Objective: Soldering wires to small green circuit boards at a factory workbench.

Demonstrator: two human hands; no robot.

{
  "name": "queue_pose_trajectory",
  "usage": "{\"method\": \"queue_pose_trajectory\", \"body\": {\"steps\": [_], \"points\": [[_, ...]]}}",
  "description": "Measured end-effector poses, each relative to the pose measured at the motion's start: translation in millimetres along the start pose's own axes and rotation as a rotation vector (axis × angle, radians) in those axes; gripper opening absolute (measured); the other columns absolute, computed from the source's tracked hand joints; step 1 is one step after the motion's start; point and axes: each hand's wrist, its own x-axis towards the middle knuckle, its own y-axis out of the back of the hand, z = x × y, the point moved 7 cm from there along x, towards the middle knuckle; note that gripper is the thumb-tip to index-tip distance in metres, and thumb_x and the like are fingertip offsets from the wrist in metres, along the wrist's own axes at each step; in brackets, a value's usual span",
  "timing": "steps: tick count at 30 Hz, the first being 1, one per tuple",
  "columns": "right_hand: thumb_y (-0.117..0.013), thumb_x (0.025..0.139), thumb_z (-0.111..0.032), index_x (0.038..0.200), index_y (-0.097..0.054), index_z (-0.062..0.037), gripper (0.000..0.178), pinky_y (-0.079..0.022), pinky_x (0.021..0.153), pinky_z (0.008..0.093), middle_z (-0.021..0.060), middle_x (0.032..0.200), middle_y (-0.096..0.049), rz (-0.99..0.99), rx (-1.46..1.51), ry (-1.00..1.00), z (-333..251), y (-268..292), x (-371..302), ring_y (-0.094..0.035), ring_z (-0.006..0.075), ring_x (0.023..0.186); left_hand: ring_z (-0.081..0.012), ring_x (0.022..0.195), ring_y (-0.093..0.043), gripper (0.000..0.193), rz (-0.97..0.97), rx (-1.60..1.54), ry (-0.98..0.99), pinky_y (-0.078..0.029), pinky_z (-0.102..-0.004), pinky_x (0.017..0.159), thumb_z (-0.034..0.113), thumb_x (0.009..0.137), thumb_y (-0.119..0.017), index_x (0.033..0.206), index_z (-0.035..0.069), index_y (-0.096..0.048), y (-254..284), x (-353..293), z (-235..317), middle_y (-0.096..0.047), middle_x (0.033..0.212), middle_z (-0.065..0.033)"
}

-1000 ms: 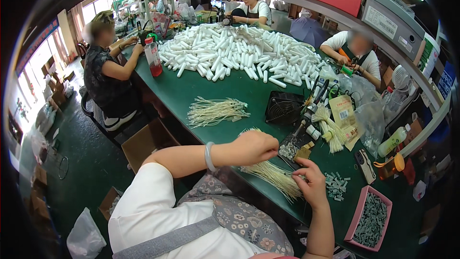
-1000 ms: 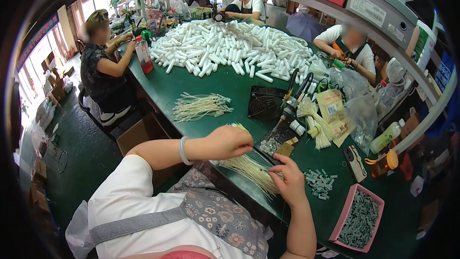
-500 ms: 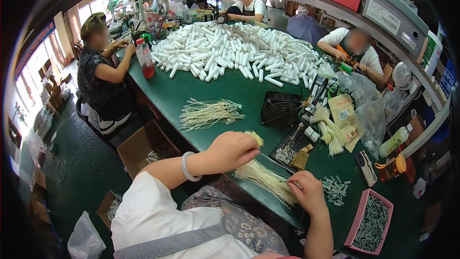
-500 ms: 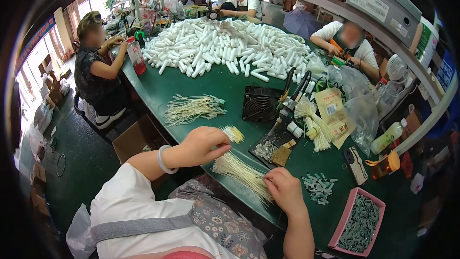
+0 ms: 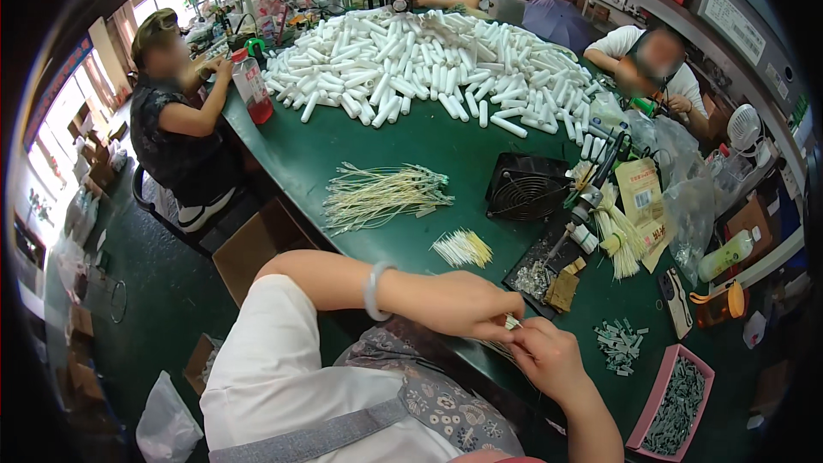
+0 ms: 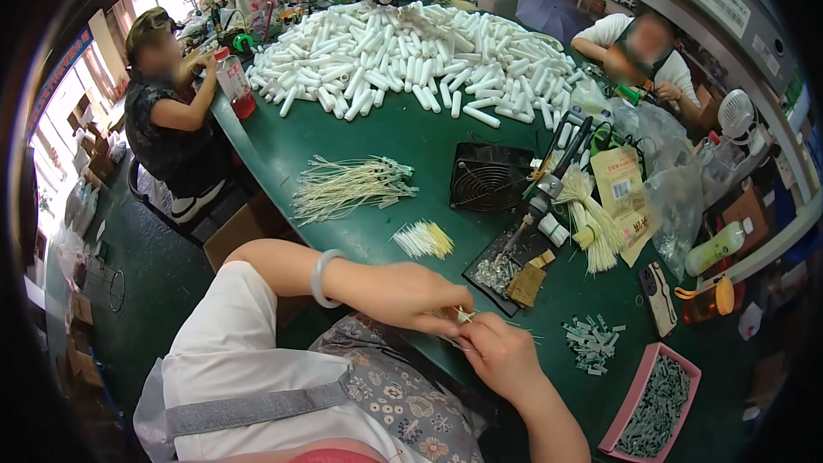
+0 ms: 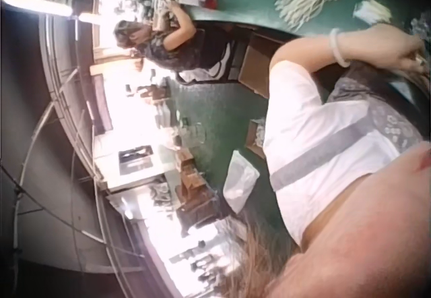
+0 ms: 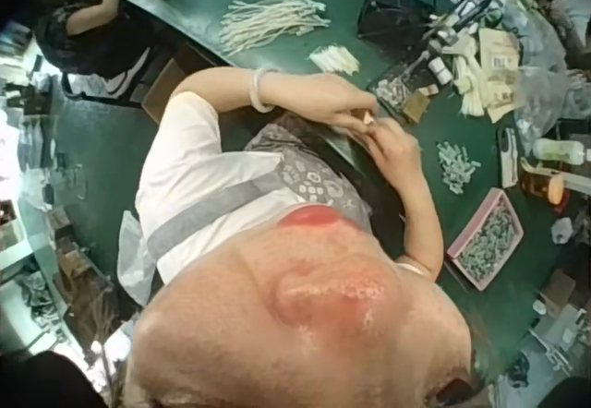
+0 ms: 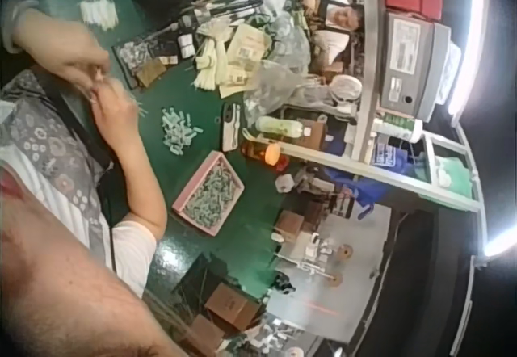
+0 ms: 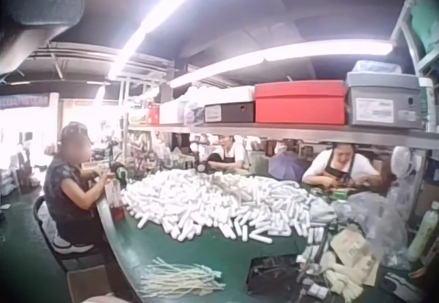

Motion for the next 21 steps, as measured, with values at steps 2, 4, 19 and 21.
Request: {"method": "queue_pose_trajectory", "body": {"steps": [2,4,19,21], "points": [[-0.065,0.074,-0.009,0.078,-0.061,-0.0076,0.007,-0.049,0.055,0.0317,0.0056,0.078,-0.06,0.008,-0.093,-0.008,2,1,1,-0.06,0.0234,0.064,-0.0345,0.063,-0.056,0.025,-0.069,-0.067,0.005,-0.042,-0.0428,0.054,0.029,0.086,-0.054,0.092,0.006,-0.048,-9,11,-9,-0.055,0.066,-0.0134],[-0.066,0.073,-0.009,0.078,-0.061,-0.0076,0.007,-0.049,0.055,0.0314,0.006,0.078,-0.06,0.003,-0.044,-0.022,9,6,3,-0.06,0.0233,0.064,-0.0353,0.06,-0.054,0.024,-0.073,-0.008,-0.014,-0.041,-0.0431,0.051,0.029,0.087,-0.053,0.089,0.006,-0.046,-7,17,-12,-0.053,0.062,-0.0139],[-0.07,0.067,-0.005,0.076,-0.065,-0.0028,0.011,-0.049,0.063,0.028,0.0089,0.078,-0.064,-0.151,0.3,-0.195,14,16,7,-0.062,0.021,0.073,-0.0162,0.057,-0.058,0.021,-0.265,-0.551,0.285,-0.045,-0.0297,0.051,0.025,0.09,-0.047,0.089,0.004,-0.048,-21,14,-16,-0.058,0.065,-0.0061],[-0.067,0.071,-0.007,0.079,-0.064,-0.0043,0.009,-0.049,0.063,0.03,0.0089,0.077,-0.062,-0.133,0.3,-0.139,15,20,6,-0.061,0.0229,0.071,-0.0133,0.056,-0.059,0.018,-0.298,-0.646,0.363,-0.046,-0.0274,0.05,0.02,0.09,-0.046,0.087,0.003,-0.049,-29,20,-22,-0.06,0.066,-0.0069]]}}
